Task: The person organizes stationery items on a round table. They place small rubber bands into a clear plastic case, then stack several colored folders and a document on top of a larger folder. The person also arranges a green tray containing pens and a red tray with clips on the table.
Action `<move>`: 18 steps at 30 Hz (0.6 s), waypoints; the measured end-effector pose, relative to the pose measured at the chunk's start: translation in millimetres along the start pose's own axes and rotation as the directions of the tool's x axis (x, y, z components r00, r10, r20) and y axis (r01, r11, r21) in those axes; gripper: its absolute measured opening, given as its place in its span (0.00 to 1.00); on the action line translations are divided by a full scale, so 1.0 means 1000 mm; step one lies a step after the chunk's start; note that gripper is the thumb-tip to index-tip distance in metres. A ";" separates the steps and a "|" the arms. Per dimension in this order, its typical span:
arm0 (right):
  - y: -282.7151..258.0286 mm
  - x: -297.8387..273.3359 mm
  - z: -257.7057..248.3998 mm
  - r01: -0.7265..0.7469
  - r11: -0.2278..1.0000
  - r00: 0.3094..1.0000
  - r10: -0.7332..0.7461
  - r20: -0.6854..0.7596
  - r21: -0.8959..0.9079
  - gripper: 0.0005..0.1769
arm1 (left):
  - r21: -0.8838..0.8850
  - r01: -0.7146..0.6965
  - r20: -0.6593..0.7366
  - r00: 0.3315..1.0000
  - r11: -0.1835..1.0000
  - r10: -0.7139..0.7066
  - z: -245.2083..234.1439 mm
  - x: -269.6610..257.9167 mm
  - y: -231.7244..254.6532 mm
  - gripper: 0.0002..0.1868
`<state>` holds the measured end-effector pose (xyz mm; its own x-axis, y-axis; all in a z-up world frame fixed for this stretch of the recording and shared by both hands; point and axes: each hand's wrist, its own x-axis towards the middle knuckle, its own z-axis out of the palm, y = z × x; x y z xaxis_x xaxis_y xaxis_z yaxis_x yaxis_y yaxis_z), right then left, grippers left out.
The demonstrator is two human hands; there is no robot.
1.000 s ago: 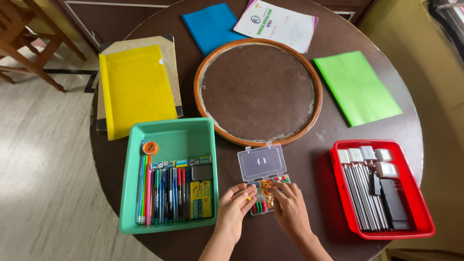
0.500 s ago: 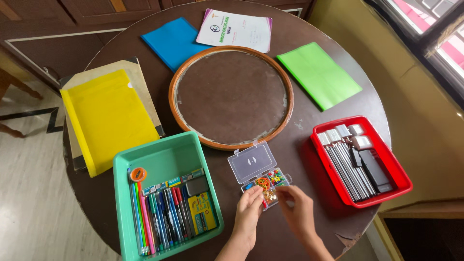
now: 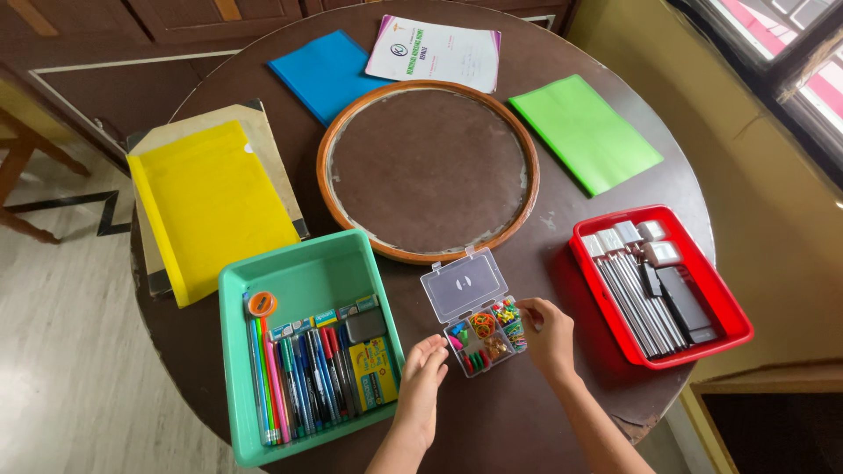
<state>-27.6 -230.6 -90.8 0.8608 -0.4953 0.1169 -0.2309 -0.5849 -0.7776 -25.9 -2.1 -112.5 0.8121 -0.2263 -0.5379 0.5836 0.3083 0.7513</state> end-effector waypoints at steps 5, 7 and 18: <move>0.019 0.008 -0.019 0.104 0.994 0.990 -0.106 0.095 0.017 0.24 | 0.117 -0.114 -0.076 0.989 0.987 0.123 0.002 0.023 -0.004 0.31; 0.028 0.011 -0.027 0.353 0.931 0.928 -0.337 0.159 -0.089 0.27 | 0.156 -0.119 -0.116 0.984 0.981 0.138 0.009 0.041 -0.001 0.34; 0.062 0.013 -0.043 0.011 0.997 0.829 -0.052 0.557 0.077 0.32 | 0.194 -0.204 -0.171 0.956 0.960 0.238 0.026 0.064 0.021 0.38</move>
<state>-49.7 -300.5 -110.7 0.9782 -0.0223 -0.2063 -0.1855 -0.5391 -0.8216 38.5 -33.8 -121.4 0.9159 0.0148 -0.4011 0.3936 0.1625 0.9048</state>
